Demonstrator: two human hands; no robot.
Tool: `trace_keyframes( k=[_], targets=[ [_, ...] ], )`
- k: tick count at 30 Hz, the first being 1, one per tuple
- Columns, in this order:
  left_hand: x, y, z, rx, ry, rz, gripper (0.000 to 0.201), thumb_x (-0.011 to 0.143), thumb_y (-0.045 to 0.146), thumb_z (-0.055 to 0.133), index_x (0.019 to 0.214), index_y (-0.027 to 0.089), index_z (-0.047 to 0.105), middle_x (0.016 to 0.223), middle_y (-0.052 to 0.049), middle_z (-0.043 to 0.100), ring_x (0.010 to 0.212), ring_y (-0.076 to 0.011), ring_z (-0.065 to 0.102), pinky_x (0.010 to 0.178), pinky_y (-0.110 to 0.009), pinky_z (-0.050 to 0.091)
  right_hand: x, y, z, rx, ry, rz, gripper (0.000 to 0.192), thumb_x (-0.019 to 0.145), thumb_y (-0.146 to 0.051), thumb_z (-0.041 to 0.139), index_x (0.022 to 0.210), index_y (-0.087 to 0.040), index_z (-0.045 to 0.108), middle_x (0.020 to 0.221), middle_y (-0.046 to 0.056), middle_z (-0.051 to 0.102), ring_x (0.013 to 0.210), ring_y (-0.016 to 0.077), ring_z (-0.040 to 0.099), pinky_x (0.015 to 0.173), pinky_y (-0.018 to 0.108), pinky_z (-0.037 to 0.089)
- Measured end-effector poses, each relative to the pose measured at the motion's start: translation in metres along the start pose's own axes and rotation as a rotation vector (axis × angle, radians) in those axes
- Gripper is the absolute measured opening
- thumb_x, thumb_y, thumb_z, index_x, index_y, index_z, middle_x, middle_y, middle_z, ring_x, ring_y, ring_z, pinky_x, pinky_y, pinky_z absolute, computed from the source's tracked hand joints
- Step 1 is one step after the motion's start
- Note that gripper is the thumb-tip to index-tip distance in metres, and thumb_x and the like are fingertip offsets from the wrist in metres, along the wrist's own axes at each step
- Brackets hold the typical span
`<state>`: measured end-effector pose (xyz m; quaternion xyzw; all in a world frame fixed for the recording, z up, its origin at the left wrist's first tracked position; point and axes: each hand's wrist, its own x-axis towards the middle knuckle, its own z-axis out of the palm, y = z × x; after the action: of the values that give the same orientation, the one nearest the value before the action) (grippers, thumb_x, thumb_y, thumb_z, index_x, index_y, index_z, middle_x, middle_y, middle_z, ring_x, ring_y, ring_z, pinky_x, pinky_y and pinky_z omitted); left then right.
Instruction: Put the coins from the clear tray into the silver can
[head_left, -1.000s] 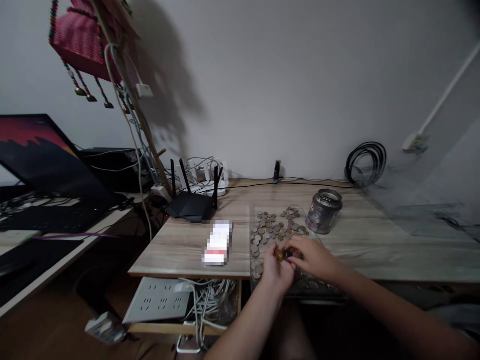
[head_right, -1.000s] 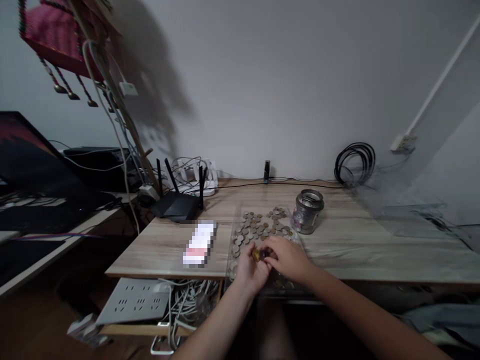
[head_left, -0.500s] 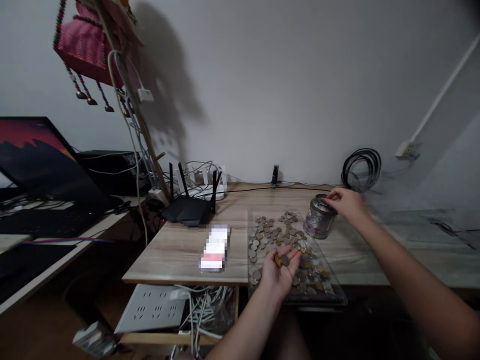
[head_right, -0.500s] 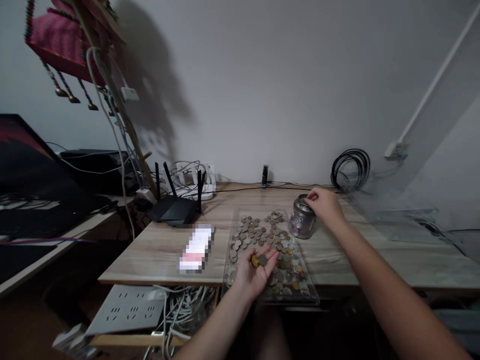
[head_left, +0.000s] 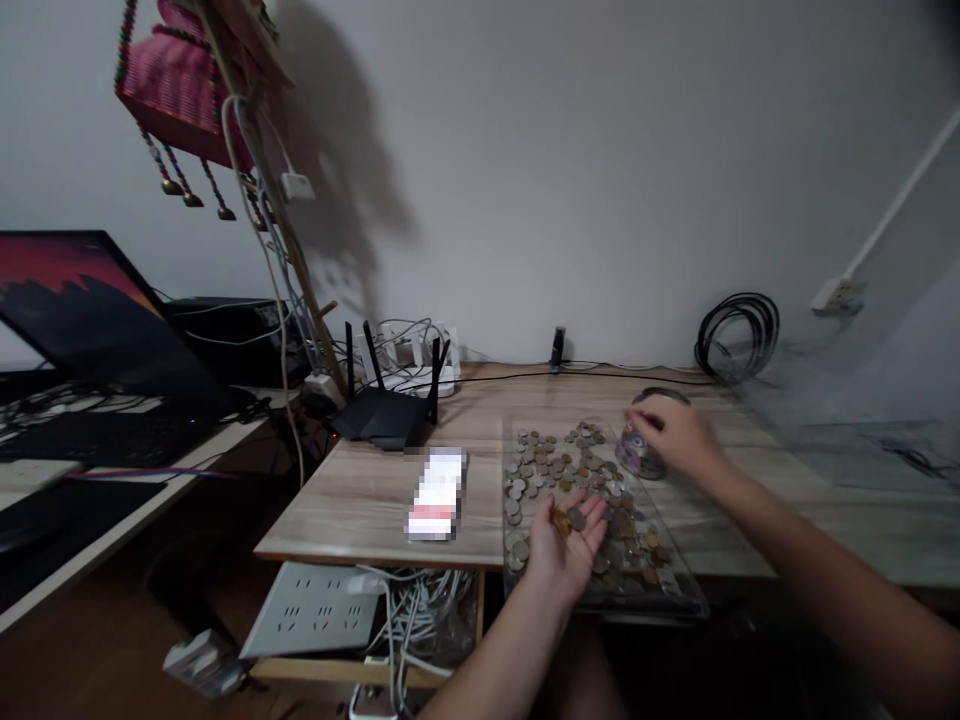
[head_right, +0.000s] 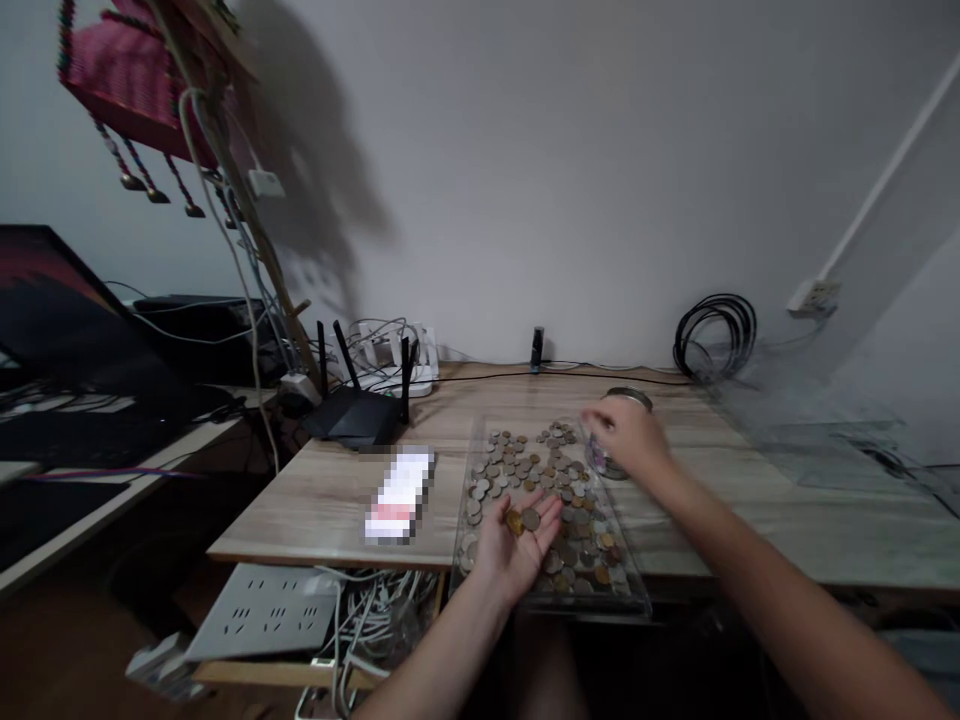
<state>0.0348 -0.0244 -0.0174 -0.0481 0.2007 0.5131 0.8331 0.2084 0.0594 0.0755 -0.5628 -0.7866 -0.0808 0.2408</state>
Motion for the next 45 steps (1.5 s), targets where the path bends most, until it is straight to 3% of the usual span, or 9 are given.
trace_keyframes(
  k=[4,12,16,22,27,32,37,41,45],
  targets=[
    [0.0,-0.003,0.002,-0.022,-0.027,0.023,0.029,0.082,0.03,0.036,0.085,0.008,0.056,0.087,-0.014,0.061,0.082,-0.0182,0.06,0.069,-0.027,0.047,-0.046,-0.053,0.02,0.268,-0.424,-0.336,0.026,0.077,-0.032,0.049,0.096,-0.022,0.064,0.09,0.005,0.062,0.086,0.0168,0.054,0.074,0.027,0.041],
    [0.0,-0.003,0.005,-0.028,-0.008,-0.006,0.024,0.079,0.02,0.037,0.083,0.006,0.056,0.075,-0.013,0.062,0.071,-0.0155,0.06,0.067,-0.025,0.048,-0.053,-0.052,0.047,0.597,-0.562,-0.101,0.013,0.068,-0.022,0.056,0.075,-0.015,0.064,0.069,0.003,0.064,0.062,0.0134,0.055,0.057,0.025,0.043],
    [0.001,-0.001,0.003,-0.004,0.013,-0.023,0.025,0.076,0.018,0.041,0.092,0.004,0.054,0.081,-0.015,0.062,0.074,-0.0176,0.061,0.064,-0.025,0.049,-0.042,-0.036,0.038,0.666,-0.495,-0.021,0.019,0.069,-0.03,0.055,0.071,-0.014,0.065,0.067,0.004,0.066,0.063,0.0152,0.058,0.06,0.027,0.045],
    [0.004,0.0,-0.002,0.005,0.05,-0.032,0.035,0.075,0.014,0.04,0.106,0.0,0.047,0.095,-0.021,0.059,0.084,-0.0221,0.062,0.062,-0.025,0.051,0.015,0.048,-0.013,0.206,0.066,0.335,0.025,0.065,-0.031,0.058,0.082,-0.016,0.067,0.069,0.005,0.067,0.063,0.0172,0.058,0.053,0.026,0.041],
    [0.005,0.001,-0.003,0.002,0.038,-0.024,0.038,0.079,0.024,0.038,0.108,0.0,0.046,0.095,-0.019,0.059,0.082,-0.0226,0.062,0.061,-0.026,0.052,0.05,0.081,-0.015,-0.128,-0.086,0.37,0.019,0.063,-0.027,0.059,0.077,-0.019,0.07,0.076,0.004,0.068,0.07,0.0174,0.059,0.053,0.024,0.037],
    [0.001,0.001,0.0,0.008,0.042,-0.02,0.038,0.079,0.024,0.038,0.109,0.001,0.045,0.1,-0.02,0.058,0.089,-0.0238,0.061,0.062,-0.026,0.051,0.055,0.06,-0.012,-0.291,-0.186,0.394,0.022,0.066,-0.033,0.057,0.082,-0.025,0.07,0.087,0.004,0.067,0.078,0.0195,0.058,0.055,0.025,0.037],
    [-0.001,0.0,0.001,-0.013,0.015,-0.003,0.036,0.08,0.026,0.039,0.108,0.004,0.047,0.105,-0.019,0.057,0.092,-0.0235,0.059,0.063,-0.026,0.05,0.015,0.009,-0.009,-0.241,0.039,0.115,0.032,0.08,-0.033,0.04,0.093,-0.02,0.066,0.091,0.008,0.065,0.085,0.0204,0.056,0.066,0.029,0.039],
    [0.0,-0.003,0.003,-0.03,-0.036,0.024,0.028,0.08,0.024,0.04,0.097,0.006,0.052,0.095,-0.016,0.061,0.086,-0.0196,0.061,0.069,-0.026,0.049,-0.031,-0.041,0.015,0.109,-0.319,-0.263,0.028,0.076,-0.037,0.049,0.093,-0.021,0.065,0.088,0.006,0.063,0.084,0.0176,0.055,0.071,0.027,0.04],
    [0.0,-0.005,0.005,-0.039,-0.049,0.029,0.026,0.082,0.023,0.037,0.088,0.006,0.056,0.083,-0.014,0.063,0.081,-0.0165,0.061,0.072,-0.025,0.049,-0.048,-0.058,0.041,0.356,-0.486,-0.232,0.017,0.066,-0.03,0.06,0.078,-0.018,0.065,0.076,0.003,0.062,0.071,0.0148,0.054,0.063,0.025,0.04]
  ],
)
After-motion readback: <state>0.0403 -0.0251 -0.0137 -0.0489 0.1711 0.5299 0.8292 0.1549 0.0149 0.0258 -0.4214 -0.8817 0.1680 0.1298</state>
